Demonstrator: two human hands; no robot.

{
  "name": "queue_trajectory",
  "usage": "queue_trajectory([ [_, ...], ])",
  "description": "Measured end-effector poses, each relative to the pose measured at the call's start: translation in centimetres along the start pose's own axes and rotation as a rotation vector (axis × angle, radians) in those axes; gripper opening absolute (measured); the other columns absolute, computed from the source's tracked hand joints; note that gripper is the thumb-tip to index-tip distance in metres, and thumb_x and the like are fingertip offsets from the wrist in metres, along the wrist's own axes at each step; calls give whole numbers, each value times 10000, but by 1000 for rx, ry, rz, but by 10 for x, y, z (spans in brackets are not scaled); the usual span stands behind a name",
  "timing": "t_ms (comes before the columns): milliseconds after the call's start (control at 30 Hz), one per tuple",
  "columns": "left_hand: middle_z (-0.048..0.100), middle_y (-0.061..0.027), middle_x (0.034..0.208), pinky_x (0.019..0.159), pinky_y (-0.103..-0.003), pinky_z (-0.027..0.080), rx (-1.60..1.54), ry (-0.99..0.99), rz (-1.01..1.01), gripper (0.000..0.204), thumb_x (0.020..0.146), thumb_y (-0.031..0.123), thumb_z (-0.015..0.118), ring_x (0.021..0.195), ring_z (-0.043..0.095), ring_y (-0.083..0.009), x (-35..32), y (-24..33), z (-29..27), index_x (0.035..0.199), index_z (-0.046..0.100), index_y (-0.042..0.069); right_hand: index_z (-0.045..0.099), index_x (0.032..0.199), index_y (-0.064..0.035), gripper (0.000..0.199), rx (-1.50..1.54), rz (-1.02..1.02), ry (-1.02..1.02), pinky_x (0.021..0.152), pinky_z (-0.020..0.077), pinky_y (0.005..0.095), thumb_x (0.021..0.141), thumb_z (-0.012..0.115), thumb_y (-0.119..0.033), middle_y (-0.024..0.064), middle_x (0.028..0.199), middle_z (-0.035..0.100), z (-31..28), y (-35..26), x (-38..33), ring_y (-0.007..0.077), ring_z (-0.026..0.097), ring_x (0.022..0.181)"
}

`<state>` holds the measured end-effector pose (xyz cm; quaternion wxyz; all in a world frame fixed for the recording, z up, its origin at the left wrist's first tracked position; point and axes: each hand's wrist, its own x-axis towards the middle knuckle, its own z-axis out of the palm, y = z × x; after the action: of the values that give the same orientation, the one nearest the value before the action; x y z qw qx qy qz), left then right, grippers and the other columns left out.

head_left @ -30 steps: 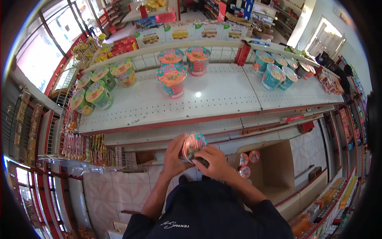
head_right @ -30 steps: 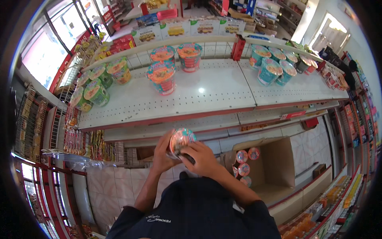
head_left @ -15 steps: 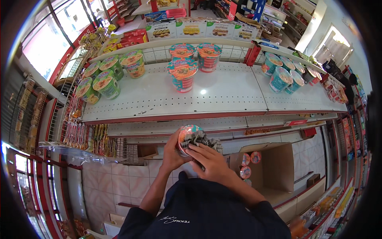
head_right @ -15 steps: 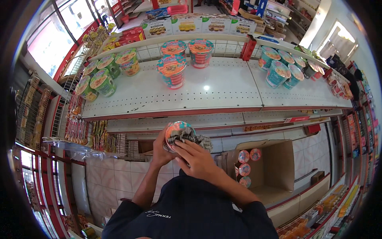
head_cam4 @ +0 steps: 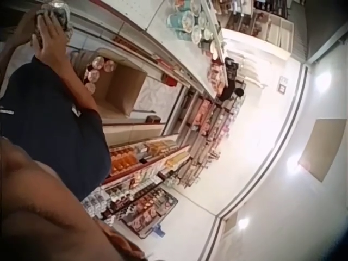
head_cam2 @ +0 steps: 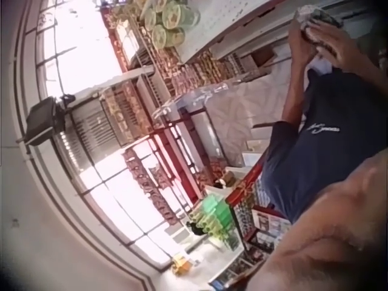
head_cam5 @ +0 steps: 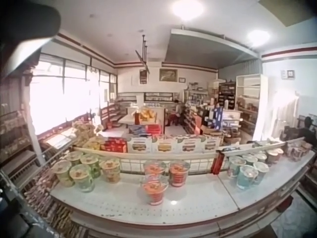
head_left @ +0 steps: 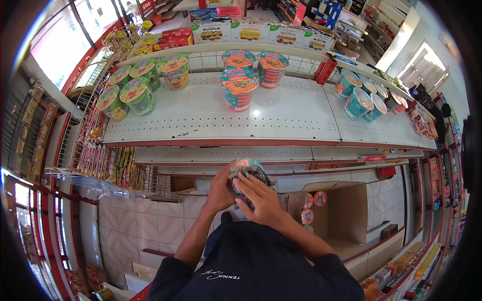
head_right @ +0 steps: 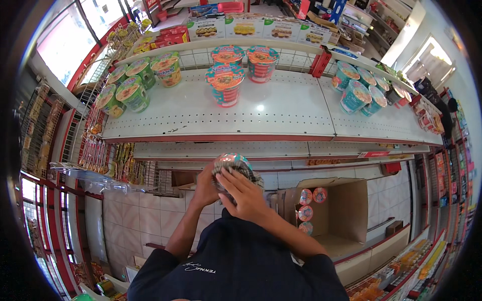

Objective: Removing cup noodles from a cardboard box and placing them onto a grocery store shelf.

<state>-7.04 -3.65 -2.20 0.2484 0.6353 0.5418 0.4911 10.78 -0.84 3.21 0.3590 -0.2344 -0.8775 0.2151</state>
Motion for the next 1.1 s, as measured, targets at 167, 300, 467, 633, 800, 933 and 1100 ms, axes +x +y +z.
queue_trajectory([
  [167,612,-174,1354,1045,-400,476,-242,2,-173,1037,537,204,950,1238,610,-301,-5,6,-5,1452,495,24,654,1289,-38,453,37,41,-36,1082,462,448,865,717,-186,190,1341,635,-17,41,-6,390,601,1247],
  [300,610,-177,1353,1046,-402,473,-168,-34,-134,1043,547,202,957,1244,605,-310,-5,4,4,1458,483,23,666,1271,-37,456,20,139,59,1042,494,441,868,722,-242,183,1324,648,-9,32,2,382,626,1211],
  [467,606,-188,1352,1027,-392,486,-227,-65,-200,1042,525,147,943,1241,611,-298,-1,5,-7,1454,487,21,707,1228,-75,455,-2,0,7,1021,513,423,824,764,-276,134,1290,681,-5,0,-8,338,645,1196],
  [633,621,-141,1329,1028,-371,486,-296,-57,-137,994,566,165,959,1223,602,-221,3,15,-8,1431,501,-8,724,1183,-77,332,117,-56,-21,1034,502,430,866,717,-175,126,1287,680,-22,50,-10,320,631,1226],
  [800,617,-112,1300,1017,-357,490,-681,-30,-248,966,603,203,957,1188,597,-190,-1,3,9,1420,496,-28,725,1134,-50,287,156,48,166,1037,489,451,856,686,-112,145,1246,689,-20,41,5,366,633,1193],
  [933,622,-108,1276,992,-350,502,-849,101,-232,842,702,225,901,1144,612,-181,-8,-5,32,1396,503,-37,716,1129,-14,316,-6,-18,402,1042,474,485,822,660,-63,177,1234,685,-18,0,16,405,628,1178],
  [1100,653,-103,1191,909,-329,530,-883,430,-502,515,890,152,722,1040,639,-177,11,7,41,1337,538,-24,670,1257,-41,449,-215,-118,208,1068,451,528,816,719,-110,187,1345,622,-4,4,-3,447,590,1232],
])
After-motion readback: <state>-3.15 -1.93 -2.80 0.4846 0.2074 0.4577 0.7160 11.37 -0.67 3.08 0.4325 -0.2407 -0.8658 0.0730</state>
